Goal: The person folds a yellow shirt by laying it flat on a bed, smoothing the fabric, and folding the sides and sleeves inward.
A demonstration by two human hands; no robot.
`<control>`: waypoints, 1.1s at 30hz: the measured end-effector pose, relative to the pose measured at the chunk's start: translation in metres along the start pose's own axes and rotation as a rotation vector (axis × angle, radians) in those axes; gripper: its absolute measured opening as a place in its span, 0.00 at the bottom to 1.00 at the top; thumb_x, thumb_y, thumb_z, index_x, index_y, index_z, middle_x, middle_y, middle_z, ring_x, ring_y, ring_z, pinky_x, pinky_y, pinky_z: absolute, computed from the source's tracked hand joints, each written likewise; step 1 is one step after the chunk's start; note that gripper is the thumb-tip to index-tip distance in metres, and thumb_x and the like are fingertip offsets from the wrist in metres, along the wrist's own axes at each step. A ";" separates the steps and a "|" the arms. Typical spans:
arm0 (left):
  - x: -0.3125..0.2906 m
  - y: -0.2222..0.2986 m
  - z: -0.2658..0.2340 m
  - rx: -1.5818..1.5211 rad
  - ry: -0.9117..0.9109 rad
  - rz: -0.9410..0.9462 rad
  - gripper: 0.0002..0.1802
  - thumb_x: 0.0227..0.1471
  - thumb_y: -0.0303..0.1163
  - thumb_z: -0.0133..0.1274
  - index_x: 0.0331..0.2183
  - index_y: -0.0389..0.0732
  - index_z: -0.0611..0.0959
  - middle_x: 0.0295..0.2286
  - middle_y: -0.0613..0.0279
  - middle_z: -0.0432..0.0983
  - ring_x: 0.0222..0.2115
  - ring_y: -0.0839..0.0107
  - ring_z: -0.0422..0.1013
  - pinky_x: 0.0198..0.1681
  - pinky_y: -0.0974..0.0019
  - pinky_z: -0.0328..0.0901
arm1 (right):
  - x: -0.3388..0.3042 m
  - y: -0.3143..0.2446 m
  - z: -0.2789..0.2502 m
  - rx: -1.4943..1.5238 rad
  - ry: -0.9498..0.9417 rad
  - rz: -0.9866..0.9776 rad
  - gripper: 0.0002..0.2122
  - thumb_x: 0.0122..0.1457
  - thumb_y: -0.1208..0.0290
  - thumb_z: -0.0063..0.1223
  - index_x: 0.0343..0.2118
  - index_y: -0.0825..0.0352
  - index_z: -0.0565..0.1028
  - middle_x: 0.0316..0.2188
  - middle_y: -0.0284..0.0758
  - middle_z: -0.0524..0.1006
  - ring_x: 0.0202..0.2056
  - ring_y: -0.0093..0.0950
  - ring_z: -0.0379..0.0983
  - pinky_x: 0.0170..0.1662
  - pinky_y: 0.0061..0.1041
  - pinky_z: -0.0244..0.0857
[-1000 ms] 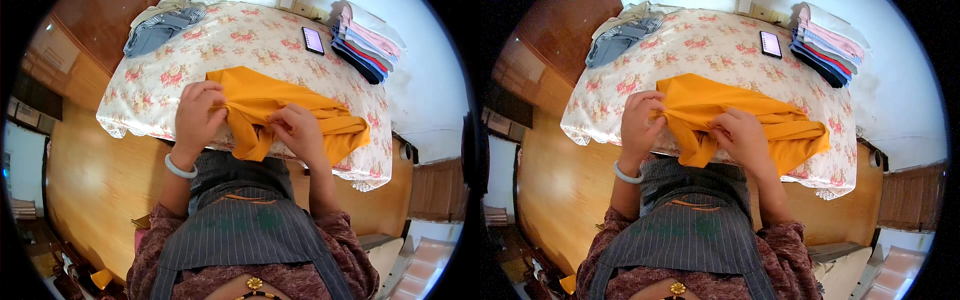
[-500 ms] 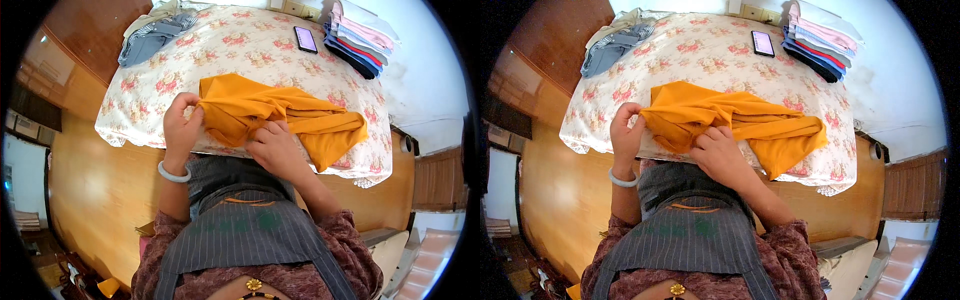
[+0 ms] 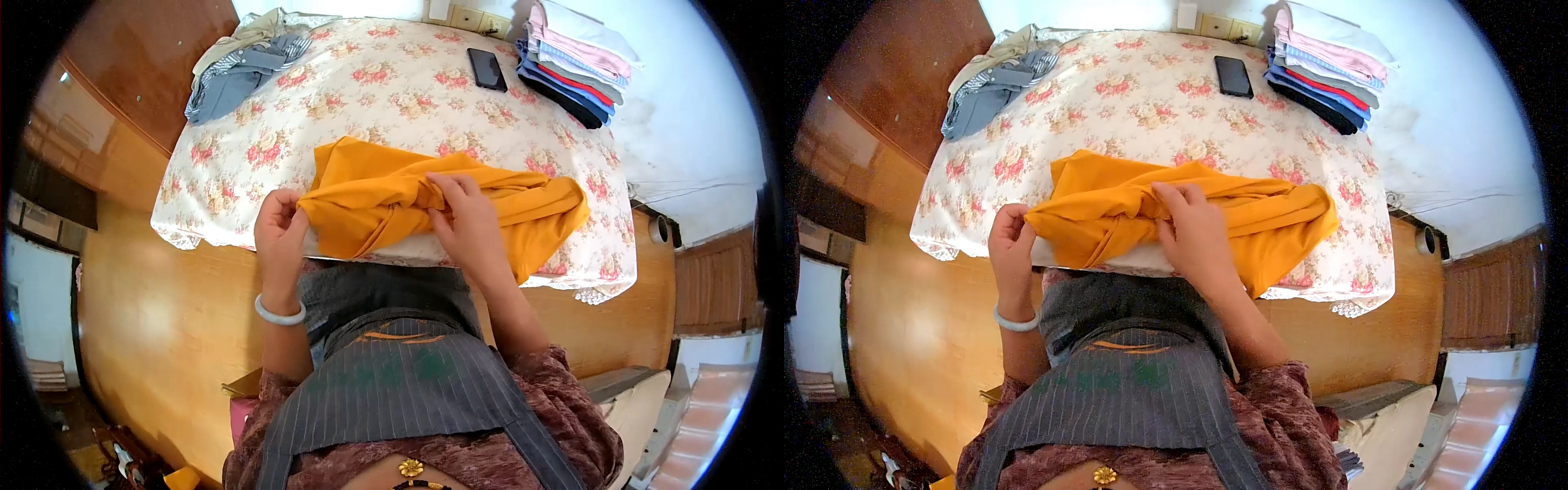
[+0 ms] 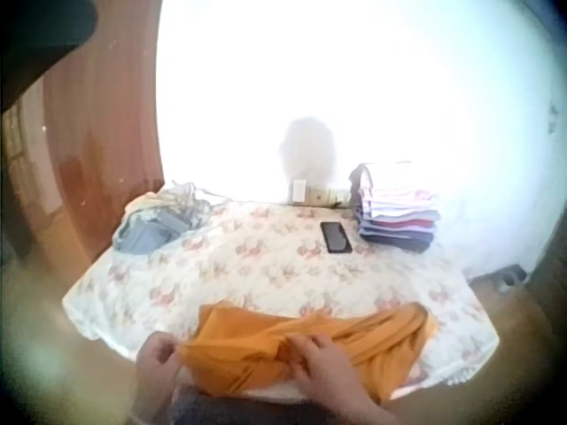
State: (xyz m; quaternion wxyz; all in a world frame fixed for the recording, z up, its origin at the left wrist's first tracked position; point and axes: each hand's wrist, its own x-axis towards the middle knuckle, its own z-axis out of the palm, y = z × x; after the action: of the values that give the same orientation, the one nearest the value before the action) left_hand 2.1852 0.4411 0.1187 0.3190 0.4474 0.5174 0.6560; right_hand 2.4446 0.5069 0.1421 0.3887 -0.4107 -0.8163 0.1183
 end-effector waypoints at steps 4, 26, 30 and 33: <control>-0.011 0.006 -0.007 -0.058 0.009 0.003 0.04 0.56 0.20 0.50 0.36 0.36 0.75 0.29 0.68 0.72 0.31 0.81 0.68 0.36 0.77 0.63 | -0.001 -0.001 -0.001 0.039 -0.146 0.148 0.16 0.53 0.78 0.54 0.47 0.66 0.74 0.37 0.39 0.75 0.36 0.36 0.74 0.40 0.26 0.67; 0.003 -0.020 -0.016 -0.411 0.047 -0.329 0.04 0.59 0.26 0.49 0.34 0.36 0.77 0.31 0.67 0.75 0.31 0.81 0.70 0.36 0.77 0.66 | -0.020 -0.035 0.035 0.170 -0.084 -0.428 0.12 0.45 0.77 0.61 0.35 0.60 0.78 0.39 0.32 0.75 0.41 0.34 0.70 0.46 0.32 0.62; 0.004 -0.021 -0.017 -0.426 0.037 -0.347 0.04 0.58 0.26 0.49 0.35 0.36 0.77 0.31 0.67 0.75 0.31 0.81 0.71 0.36 0.77 0.66 | -0.024 -0.045 0.060 -0.029 -0.141 -0.534 0.14 0.41 0.74 0.64 0.34 0.56 0.78 0.41 0.28 0.74 0.44 0.31 0.69 0.49 0.35 0.57; 0.003 -0.019 -0.015 -0.431 0.049 -0.372 0.04 0.57 0.25 0.50 0.35 0.36 0.77 0.30 0.67 0.75 0.31 0.80 0.71 0.36 0.76 0.66 | -0.028 -0.026 0.066 -0.076 -0.160 -0.505 0.14 0.40 0.74 0.63 0.33 0.57 0.77 0.39 0.28 0.74 0.43 0.30 0.69 0.48 0.35 0.56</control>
State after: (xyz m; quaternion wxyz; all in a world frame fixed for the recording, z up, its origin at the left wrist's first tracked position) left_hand 2.1697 0.4430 0.1003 0.5090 0.2508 0.4469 0.6916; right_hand 2.3916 0.4774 0.0967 0.3247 -0.1975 -0.9248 0.0189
